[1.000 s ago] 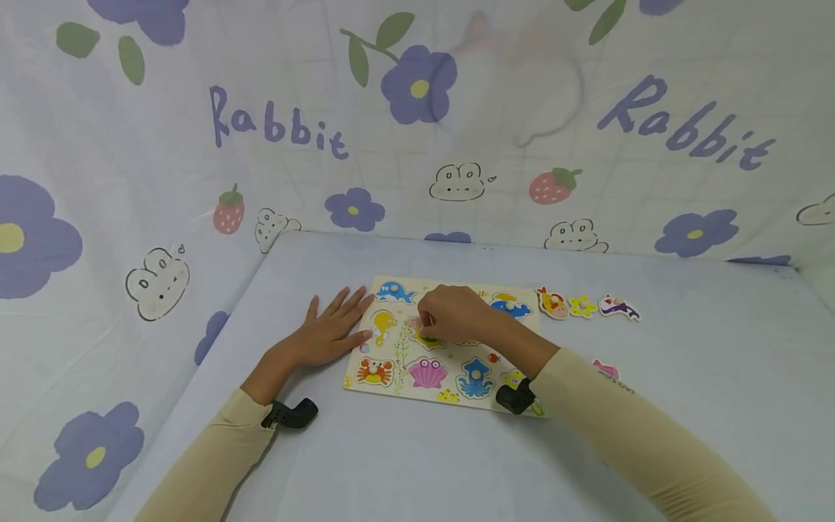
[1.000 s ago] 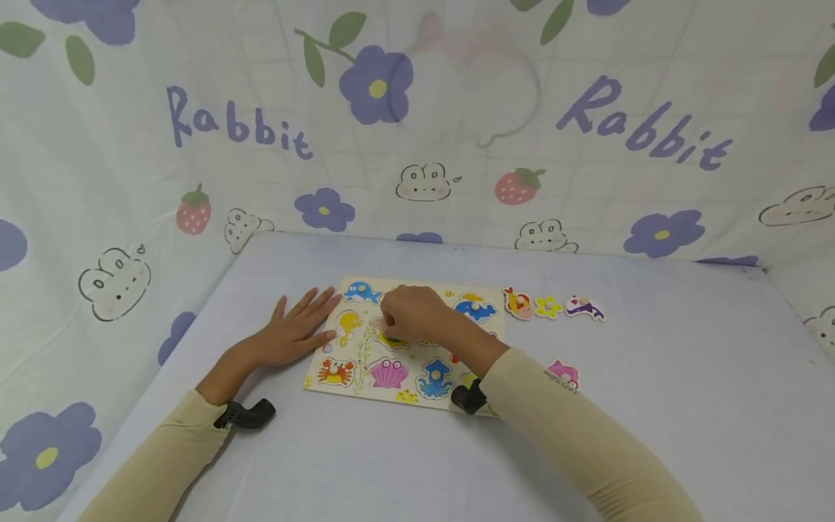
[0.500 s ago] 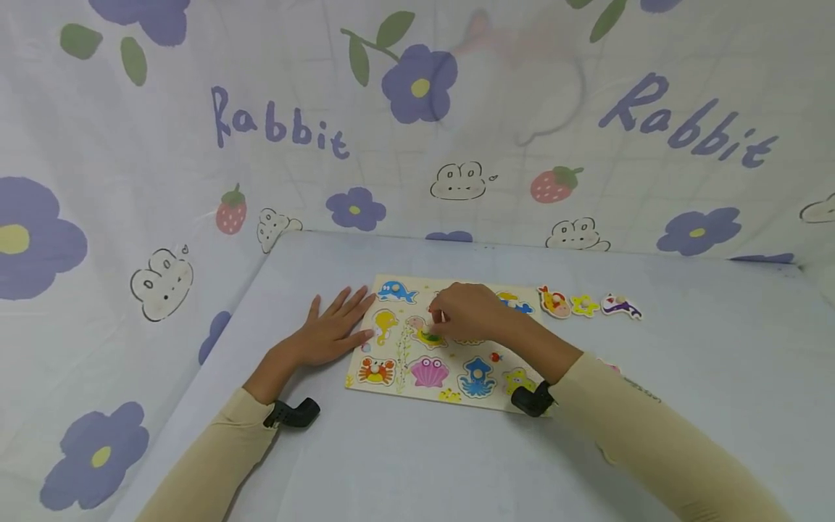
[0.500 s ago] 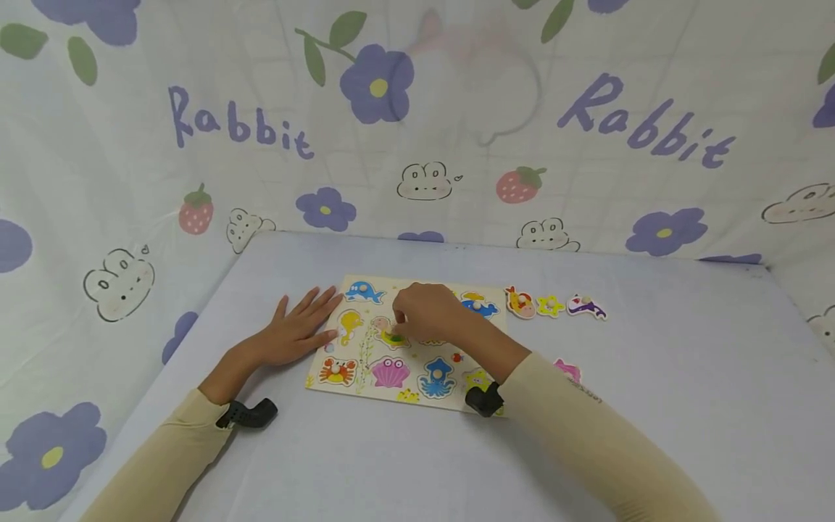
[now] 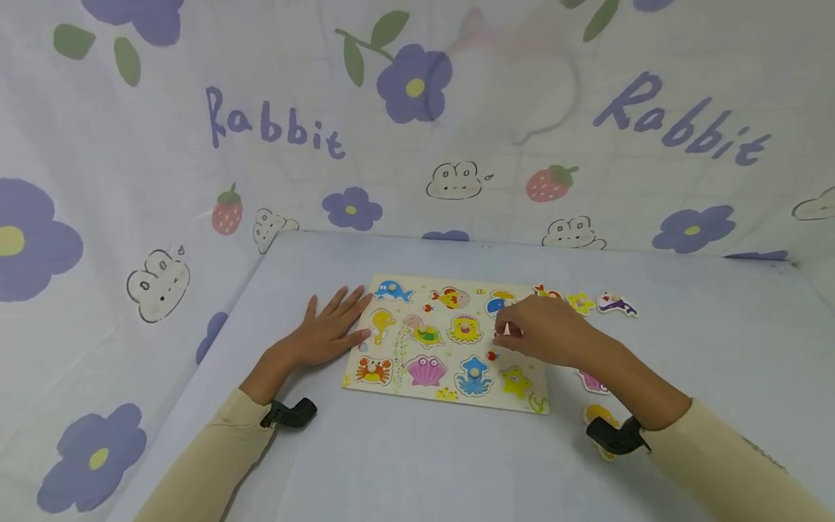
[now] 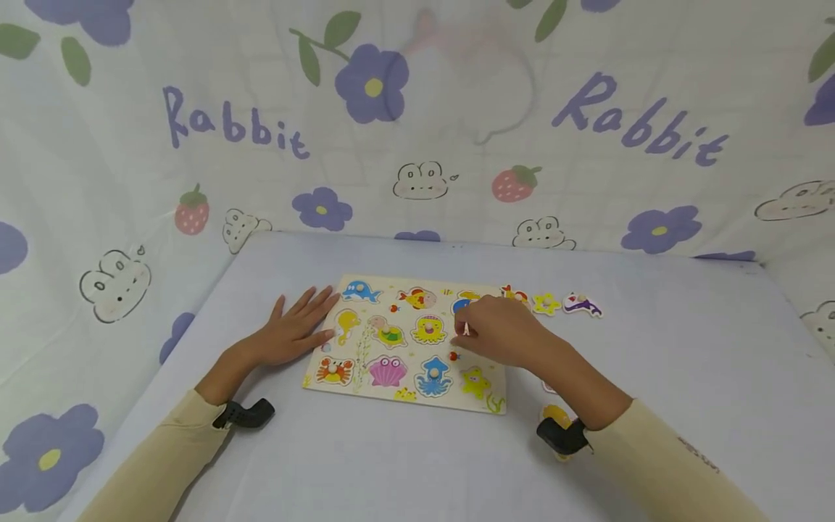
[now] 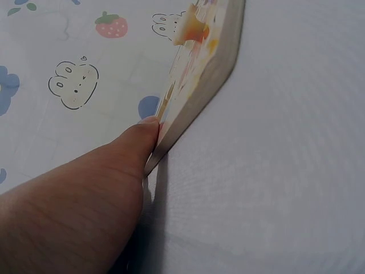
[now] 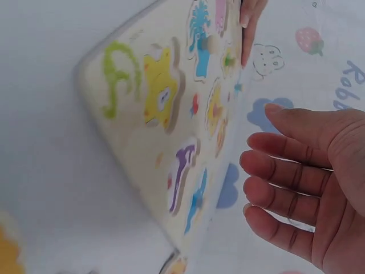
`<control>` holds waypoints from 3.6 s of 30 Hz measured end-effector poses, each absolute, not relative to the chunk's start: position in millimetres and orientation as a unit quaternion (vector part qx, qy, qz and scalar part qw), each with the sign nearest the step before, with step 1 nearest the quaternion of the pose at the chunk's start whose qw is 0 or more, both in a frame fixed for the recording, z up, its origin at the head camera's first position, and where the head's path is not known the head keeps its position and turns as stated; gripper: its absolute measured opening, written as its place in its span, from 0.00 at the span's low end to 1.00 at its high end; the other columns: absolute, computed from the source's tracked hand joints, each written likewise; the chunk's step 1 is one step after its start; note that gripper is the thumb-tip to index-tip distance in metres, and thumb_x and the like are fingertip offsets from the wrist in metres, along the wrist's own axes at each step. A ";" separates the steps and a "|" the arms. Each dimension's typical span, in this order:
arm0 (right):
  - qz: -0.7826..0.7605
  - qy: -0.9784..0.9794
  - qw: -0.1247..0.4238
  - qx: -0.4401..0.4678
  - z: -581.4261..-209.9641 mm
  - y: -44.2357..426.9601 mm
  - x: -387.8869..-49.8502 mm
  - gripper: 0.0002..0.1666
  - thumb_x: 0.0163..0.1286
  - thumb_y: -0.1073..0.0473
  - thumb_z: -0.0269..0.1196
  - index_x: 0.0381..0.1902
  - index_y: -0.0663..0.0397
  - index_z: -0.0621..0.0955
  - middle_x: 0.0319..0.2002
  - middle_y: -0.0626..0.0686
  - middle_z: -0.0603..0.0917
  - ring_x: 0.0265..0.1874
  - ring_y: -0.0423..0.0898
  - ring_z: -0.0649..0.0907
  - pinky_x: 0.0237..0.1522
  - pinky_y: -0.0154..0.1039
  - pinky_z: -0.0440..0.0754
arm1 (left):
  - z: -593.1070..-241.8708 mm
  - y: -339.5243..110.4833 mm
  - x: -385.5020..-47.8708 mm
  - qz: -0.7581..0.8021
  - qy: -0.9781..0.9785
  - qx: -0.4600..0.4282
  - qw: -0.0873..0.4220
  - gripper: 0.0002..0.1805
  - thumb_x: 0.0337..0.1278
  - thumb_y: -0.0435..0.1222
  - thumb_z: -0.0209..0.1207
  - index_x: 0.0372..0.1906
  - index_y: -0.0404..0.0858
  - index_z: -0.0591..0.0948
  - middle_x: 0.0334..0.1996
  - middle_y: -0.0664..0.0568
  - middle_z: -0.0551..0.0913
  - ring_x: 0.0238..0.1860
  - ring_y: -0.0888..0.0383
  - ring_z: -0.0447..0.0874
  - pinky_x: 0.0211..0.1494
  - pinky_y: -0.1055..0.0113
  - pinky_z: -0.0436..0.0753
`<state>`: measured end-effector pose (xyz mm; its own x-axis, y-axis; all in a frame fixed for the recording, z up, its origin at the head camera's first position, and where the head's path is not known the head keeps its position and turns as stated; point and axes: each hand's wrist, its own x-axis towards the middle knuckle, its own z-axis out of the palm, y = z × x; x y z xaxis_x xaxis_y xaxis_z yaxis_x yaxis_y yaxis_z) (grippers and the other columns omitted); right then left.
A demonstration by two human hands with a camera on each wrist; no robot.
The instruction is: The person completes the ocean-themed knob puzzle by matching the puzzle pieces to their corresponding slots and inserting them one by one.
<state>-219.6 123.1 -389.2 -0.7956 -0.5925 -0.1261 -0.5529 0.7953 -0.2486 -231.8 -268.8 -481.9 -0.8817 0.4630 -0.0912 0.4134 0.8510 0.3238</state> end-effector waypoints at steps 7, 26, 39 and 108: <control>-0.081 0.954 0.083 -0.277 -384.3 156.6 -196.8 0.11 0.64 0.49 0.74 0.41 0.45 0.88 0.24 0.40 0.79 0.27 0.41 0.76 0.29 0.35 0.75 | -483.5 -269.7 -232.5 0.151 0.959 0.226 0.081 0.42 0.77 0.58 0.46 0.83 0.47 0.46 0.83 0.49 0.41 0.82 0.42 0.33 0.72 0.29 0.29; -0.105 0.957 0.153 -0.221 -410.4 222.0 -150.1 0.11 0.61 0.46 0.75 0.30 0.39 0.83 0.22 0.37 0.75 0.24 0.38 0.72 0.26 0.35 0.70 | -483.1 -268.6 -231.8 0.153 0.957 0.232 0.079 0.42 0.77 0.58 0.46 0.83 0.45 0.47 0.83 0.48 0.41 0.81 0.41 0.34 0.72 0.28 0.30; -0.125 0.954 0.166 -0.217 -422.1 236.5 -134.4 0.13 0.57 0.44 0.77 0.28 0.35 0.82 0.20 0.36 0.73 0.23 0.36 0.71 0.25 0.33 0.68 | -483.9 -270.2 -229.8 0.158 0.957 0.229 0.079 0.41 0.77 0.56 0.46 0.83 0.45 0.47 0.83 0.47 0.41 0.81 0.41 0.34 0.72 0.29 0.30; -0.139 0.906 0.053 -0.397 -376.9 103.7 -190.2 0.06 0.65 0.50 0.73 0.38 0.40 0.87 0.23 0.34 0.77 0.25 0.36 0.73 0.29 0.33 0.74 | -486.2 -269.2 -231.5 0.158 0.957 0.232 0.077 0.41 0.77 0.58 0.44 0.83 0.46 0.46 0.83 0.49 0.41 0.82 0.42 0.34 0.72 0.29 0.30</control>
<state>-190.2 103.7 -376.9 -0.6784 -0.7345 0.0141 -0.7051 0.6457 -0.2931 -231.5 -269.2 -486.2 -0.8802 0.4689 -0.0733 0.4203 0.8419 0.3384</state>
